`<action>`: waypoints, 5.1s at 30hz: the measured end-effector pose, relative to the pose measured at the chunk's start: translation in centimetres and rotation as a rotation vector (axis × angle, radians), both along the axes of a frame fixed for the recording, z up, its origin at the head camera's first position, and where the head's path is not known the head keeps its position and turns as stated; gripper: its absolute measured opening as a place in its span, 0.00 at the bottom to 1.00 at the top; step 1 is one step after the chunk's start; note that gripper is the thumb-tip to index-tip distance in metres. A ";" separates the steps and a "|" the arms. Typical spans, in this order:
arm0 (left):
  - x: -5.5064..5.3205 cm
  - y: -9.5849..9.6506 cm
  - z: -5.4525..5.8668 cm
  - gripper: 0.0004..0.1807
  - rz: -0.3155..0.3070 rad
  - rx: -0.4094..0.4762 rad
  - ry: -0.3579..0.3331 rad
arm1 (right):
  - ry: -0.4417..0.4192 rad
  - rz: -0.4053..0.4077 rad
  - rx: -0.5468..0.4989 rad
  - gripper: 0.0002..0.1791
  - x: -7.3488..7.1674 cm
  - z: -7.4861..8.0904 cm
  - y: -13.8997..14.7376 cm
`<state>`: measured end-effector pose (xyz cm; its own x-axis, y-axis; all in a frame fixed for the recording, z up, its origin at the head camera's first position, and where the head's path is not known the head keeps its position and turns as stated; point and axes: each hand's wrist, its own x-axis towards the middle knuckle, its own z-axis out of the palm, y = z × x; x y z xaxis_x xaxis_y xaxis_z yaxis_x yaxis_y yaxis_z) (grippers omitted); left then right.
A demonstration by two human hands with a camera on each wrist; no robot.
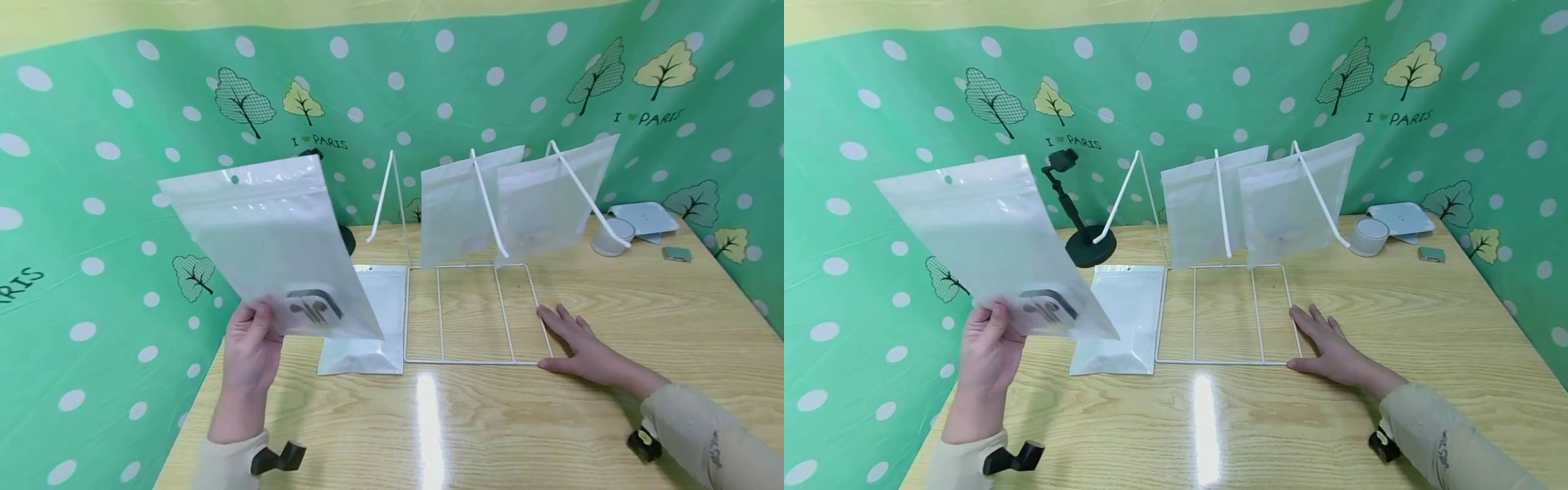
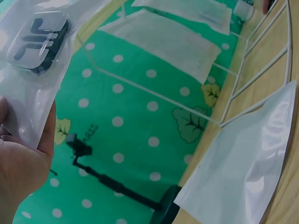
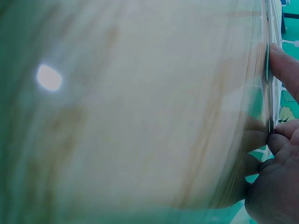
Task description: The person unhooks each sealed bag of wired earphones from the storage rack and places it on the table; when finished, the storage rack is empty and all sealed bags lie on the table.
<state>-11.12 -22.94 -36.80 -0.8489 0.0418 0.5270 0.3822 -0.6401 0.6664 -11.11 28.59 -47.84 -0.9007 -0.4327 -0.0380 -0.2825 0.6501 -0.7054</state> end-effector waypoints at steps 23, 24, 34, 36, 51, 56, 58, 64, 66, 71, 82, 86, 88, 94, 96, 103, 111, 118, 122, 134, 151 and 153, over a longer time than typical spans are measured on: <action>-0.4 -5.6 -0.3 0.14 0.148 0.185 -0.080 | -0.015 0.005 -0.018 0.52 0.2 0.4 -0.2; -0.4 -5.8 -0.4 0.14 0.155 0.185 -0.090 | -0.017 0.003 -0.015 0.52 0.2 0.4 -0.1; -0.5 -7.3 -1.5 0.15 0.283 0.048 -0.214 | -0.024 -0.012 0.003 0.52 0.2 0.4 0.0; -0.5 -7.7 -1.8 0.15 0.271 0.047 -0.241 | -0.026 -0.015 0.005 0.52 0.2 0.4 0.0; -0.3 -10.1 -3.8 0.14 0.346 -0.238 -0.466 | -0.032 -0.020 0.018 0.52 0.2 0.4 0.0; -0.3 -10.9 -4.2 0.13 0.335 -0.319 -0.538 | -0.036 -0.024 0.027 0.53 0.2 0.4 0.0; -0.3 -11.2 -4.4 0.13 0.331 -0.357 -0.562 | -0.037 -0.024 0.030 0.53 0.2 0.4 0.0; -0.5 -12.1 -5.1 0.11 0.334 -0.476 -0.614 | -0.043 -0.024 0.029 0.53 0.1 0.3 0.1; -0.5 -12.4 -5.4 0.10 0.340 -0.501 -0.620 | -0.040 -0.024 0.029 0.52 0.1 0.3 0.1; -0.8 -13.1 -6.1 0.11 0.378 -0.547 -0.621 | -0.035 -0.023 0.028 0.52 0.2 0.3 0.1; -1.2 -14.4 -6.7 0.09 0.376 -0.693 -0.728 | -0.036 -0.024 0.028 0.52 0.2 0.3 0.1; -1.3 -14.8 -7.0 0.13 0.349 -0.798 -0.793 | -0.040 -0.025 0.028 0.52 0.2 0.3 0.1; -1.4 -15.0 -7.3 0.15 0.326 -0.844 -0.819 | -0.039 -0.026 0.031 0.52 0.2 0.3 0.1; -1.8 -15.2 -8.1 0.28 0.290 -0.935 -0.863 | -0.038 -0.025 0.030 0.52 0.2 0.3 0.1; -2.0 -15.1 -8.3 0.35 0.290 -0.980 -0.880 | -0.041 -0.028 0.030 0.52 0.2 0.3 0.0; -2.5 -14.8 -9.0 0.36 0.297 -1.076 -0.936 | -0.045 -0.030 0.040 0.52 0.1 0.3 -0.1; -2.8 -14.4 -9.4 0.36 0.297 -1.100 -0.956 | -0.051 -0.036 0.038 0.52 0.1 0.4 0.0; -3.0 -13.8 -9.7 0.34 0.340 -1.123 -0.961 | -0.042 -0.029 0.036 0.52 0.1 0.3 0.0; -3.1 -13.4 -9.7 0.33 0.399 -1.158 -0.948 | -0.041 -0.027 0.031 0.52 0.1 0.3 0.0; -2.8 -12.7 -8.5 0.28 0.528 -1.402 -0.844 | -0.032 -0.026 0.036 0.52 0.2 0.2 0.0; -2.8 -8.9 -4.9 0.21 0.654 -1.654 -0.594 | -0.037 -0.019 0.028 0.52 0.3 0.1 0.0; -3.0 -7.6 -4.5 0.22 0.611 -1.634 -0.541 | -0.041 -0.021 0.029 0.52 0.3 0.2 0.0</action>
<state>-14.11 -30.56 -41.33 -0.9847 -0.1721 -0.0254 -0.1597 0.8362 0.5247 -10.76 28.56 -47.68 -0.9070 -0.4121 -0.0871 -0.2402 0.6758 -0.6968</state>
